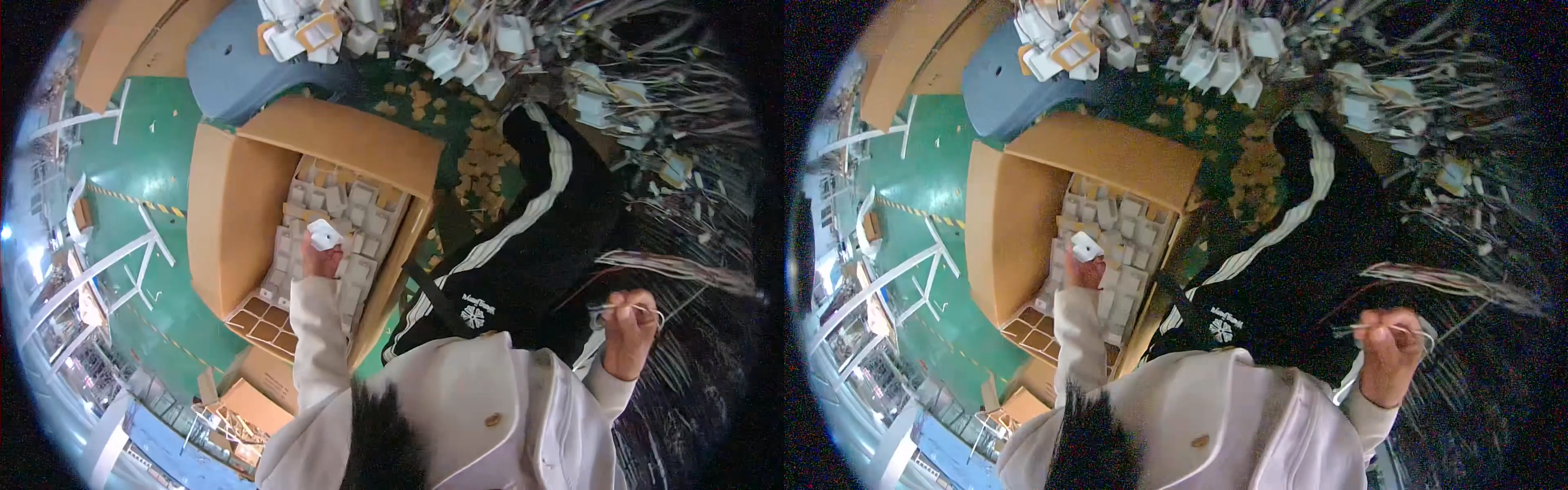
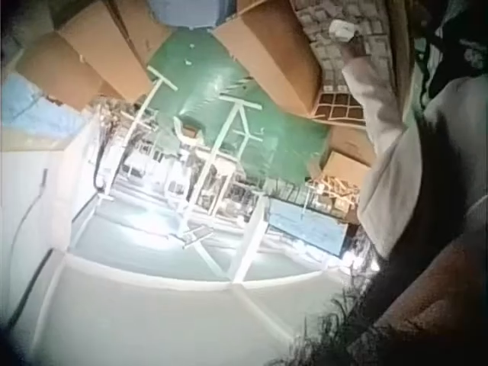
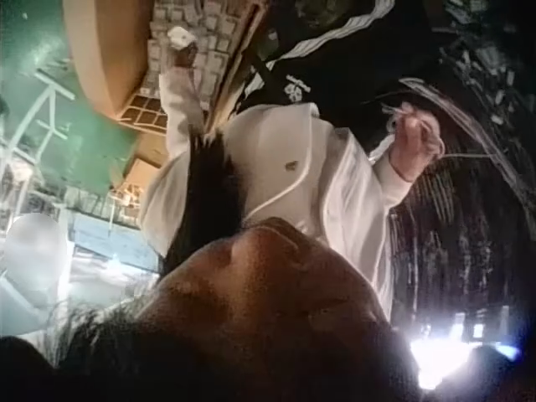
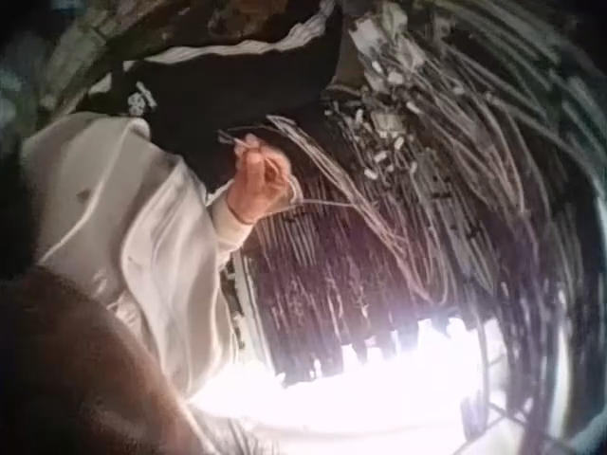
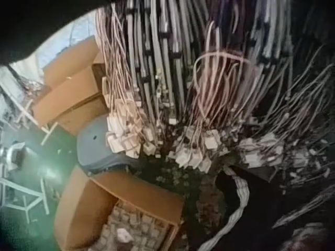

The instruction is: Attaching and taping plastic components onto specific bundles within a large wiring harness assembly.

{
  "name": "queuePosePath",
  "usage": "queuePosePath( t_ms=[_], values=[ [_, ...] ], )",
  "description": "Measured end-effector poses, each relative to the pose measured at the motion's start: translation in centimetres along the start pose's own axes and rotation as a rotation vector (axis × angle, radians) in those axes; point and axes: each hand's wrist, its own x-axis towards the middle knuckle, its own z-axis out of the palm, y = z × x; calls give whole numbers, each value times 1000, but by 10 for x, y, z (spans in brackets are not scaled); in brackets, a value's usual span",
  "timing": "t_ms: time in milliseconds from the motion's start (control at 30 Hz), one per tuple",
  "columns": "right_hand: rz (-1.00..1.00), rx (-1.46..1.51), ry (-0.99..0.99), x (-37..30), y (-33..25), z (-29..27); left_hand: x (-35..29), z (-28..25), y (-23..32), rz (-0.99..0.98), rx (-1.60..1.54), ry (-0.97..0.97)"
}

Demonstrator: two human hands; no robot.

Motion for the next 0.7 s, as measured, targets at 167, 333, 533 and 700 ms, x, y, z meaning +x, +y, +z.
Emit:
queuePosePath(
  t_ms=[167,333,533,700],
  values=[
    [-89,93,-148,-11,-15,29,-162,203,-7,182,356,-1003],
    [-379,180,-135,-27,-36,9,-235,301,-64,-30,241,-1455],
    [-669,-40,23,-39,-25,-39,-270,330,-109,-70,321,-1489],
    [-671,6,119,-43,-18,-74,-282,341,-135,56,362,-1507]
  ],
)
